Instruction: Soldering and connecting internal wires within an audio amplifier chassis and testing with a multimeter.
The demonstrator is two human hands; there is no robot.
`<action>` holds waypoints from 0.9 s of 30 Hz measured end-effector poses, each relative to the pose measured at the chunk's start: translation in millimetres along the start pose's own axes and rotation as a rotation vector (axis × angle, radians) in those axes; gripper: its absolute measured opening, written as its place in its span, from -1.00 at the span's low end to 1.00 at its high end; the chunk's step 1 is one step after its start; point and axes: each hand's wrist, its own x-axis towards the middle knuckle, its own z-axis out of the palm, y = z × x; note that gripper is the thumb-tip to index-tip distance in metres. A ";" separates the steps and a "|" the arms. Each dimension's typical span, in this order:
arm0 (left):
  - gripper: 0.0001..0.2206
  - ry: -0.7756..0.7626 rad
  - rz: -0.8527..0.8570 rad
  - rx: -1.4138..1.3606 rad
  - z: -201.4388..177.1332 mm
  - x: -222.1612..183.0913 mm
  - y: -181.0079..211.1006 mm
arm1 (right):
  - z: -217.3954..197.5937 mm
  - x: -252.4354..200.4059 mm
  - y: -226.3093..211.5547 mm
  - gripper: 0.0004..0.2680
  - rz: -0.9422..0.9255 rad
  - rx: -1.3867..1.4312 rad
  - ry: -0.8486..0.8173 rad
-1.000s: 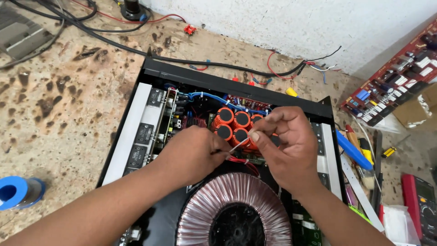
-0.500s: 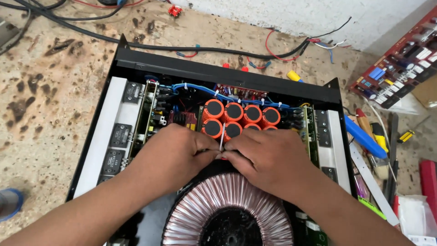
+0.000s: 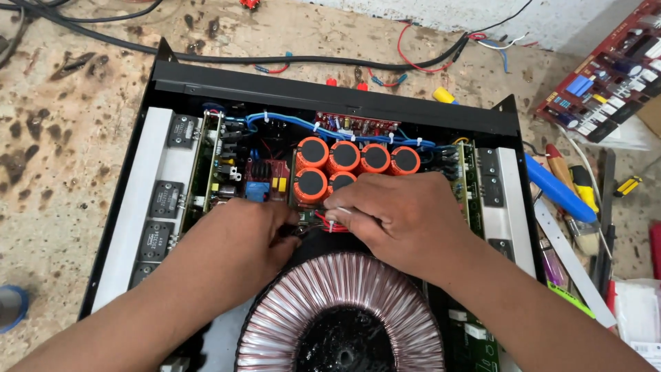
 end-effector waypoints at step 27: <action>-0.68 0.219 0.242 -0.265 0.0 1.2 10.6 | -11.1 -4.8 6.3 -0.86 -0.225 -0.121 -0.239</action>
